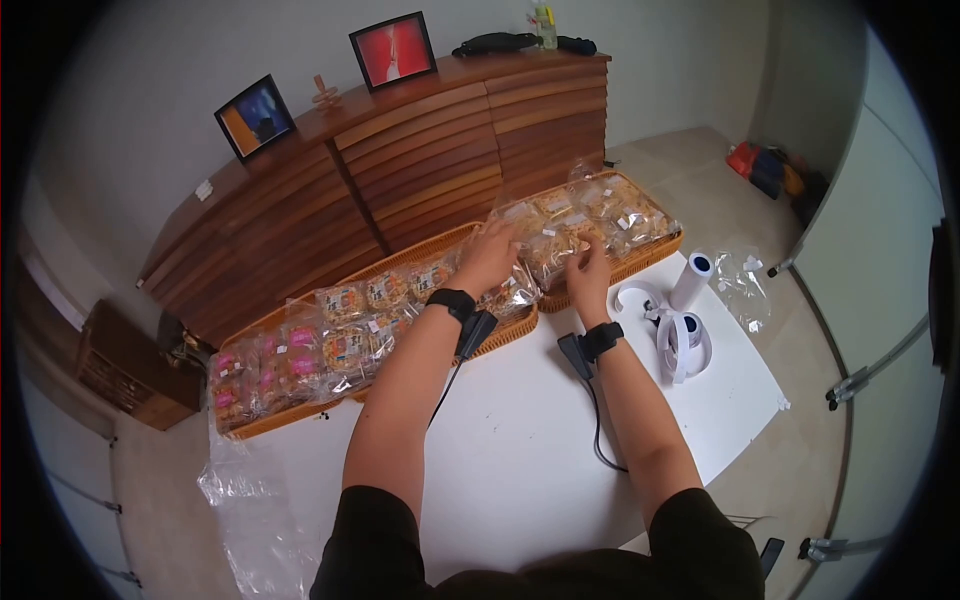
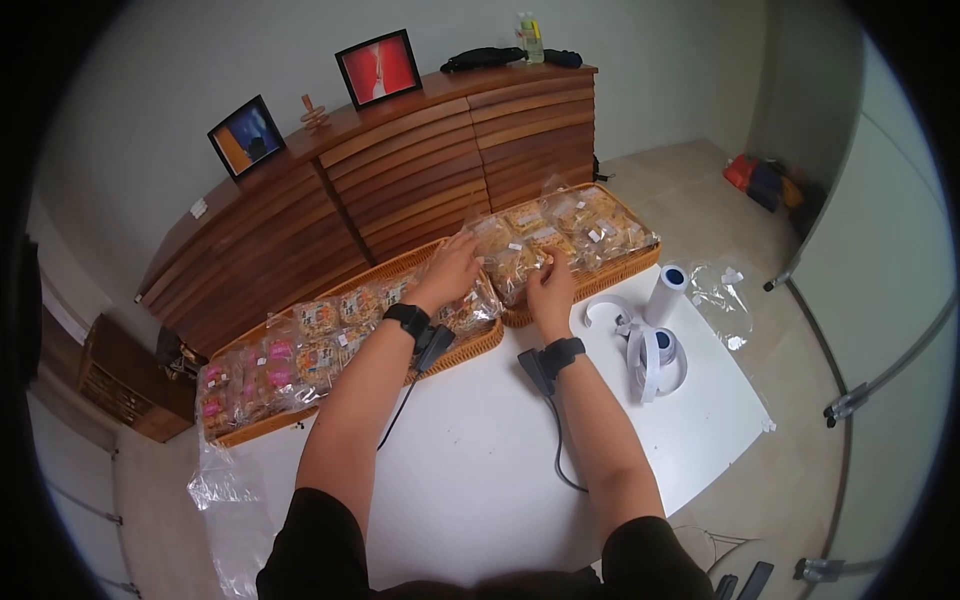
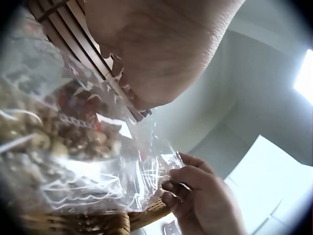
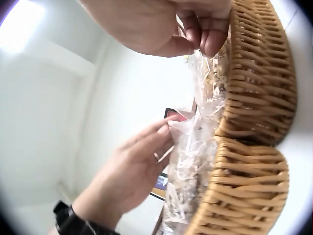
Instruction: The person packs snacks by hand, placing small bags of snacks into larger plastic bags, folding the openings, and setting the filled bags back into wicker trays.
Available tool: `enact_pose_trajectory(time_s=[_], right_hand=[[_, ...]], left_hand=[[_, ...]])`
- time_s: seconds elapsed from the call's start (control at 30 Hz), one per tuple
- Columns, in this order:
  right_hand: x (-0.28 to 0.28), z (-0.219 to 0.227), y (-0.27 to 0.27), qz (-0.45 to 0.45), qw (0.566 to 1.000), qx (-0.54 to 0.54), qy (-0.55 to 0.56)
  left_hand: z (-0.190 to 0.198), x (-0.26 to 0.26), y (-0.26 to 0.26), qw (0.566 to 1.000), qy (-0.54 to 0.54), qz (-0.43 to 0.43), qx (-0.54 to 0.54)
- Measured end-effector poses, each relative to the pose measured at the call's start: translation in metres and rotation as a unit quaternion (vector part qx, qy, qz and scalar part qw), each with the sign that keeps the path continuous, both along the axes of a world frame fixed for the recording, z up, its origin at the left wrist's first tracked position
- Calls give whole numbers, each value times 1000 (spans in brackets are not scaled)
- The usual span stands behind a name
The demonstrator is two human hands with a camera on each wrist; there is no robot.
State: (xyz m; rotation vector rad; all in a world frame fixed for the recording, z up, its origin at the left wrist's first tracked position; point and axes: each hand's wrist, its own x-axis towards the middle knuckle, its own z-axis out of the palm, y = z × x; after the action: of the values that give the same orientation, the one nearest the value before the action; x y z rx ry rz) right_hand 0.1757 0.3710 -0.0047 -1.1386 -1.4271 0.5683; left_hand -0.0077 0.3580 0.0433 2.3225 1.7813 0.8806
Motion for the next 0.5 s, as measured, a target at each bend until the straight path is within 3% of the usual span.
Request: enact_pose_trajectory(time_s=[0.07, 0.1, 0.13, 0.2, 0.23, 0.27, 0.33, 0.37, 0.5], right_hand=[[1, 9, -9, 5, 1000, -7, -29], [-1, 6, -8, -6, 997, 5, -74], [-1, 4, -7, -6, 997, 8, -77], [-4, 1, -9, -24, 979, 66, -192], [-6, 12, -18, -24, 966, -9, -256], [-7, 8, -15, -24, 966, -12, -258], [-8, -3, -11, -78, 928, 172, -321], [-9, -4, -9, -65, 930, 196, -302], [-14, -12, -6, -70, 920, 166, -348]], left_hand=[[-13, 13, 24, 989, 138, 40, -36], [-14, 19, 32, 987, 124, 36, -95], [-14, 23, 38, 988, 121, 36, -92], [-17, 34, 48, 979, 143, 53, -138], [-15, 37, 52, 973, 151, 66, -164], [-14, 38, 55, 973, 149, 64, -167], [-15, 35, 58, 969, 153, 62, -185], [-14, 33, 61, 970, 138, 54, -193], [-5, 25, 74, 962, 150, 16, -229]])
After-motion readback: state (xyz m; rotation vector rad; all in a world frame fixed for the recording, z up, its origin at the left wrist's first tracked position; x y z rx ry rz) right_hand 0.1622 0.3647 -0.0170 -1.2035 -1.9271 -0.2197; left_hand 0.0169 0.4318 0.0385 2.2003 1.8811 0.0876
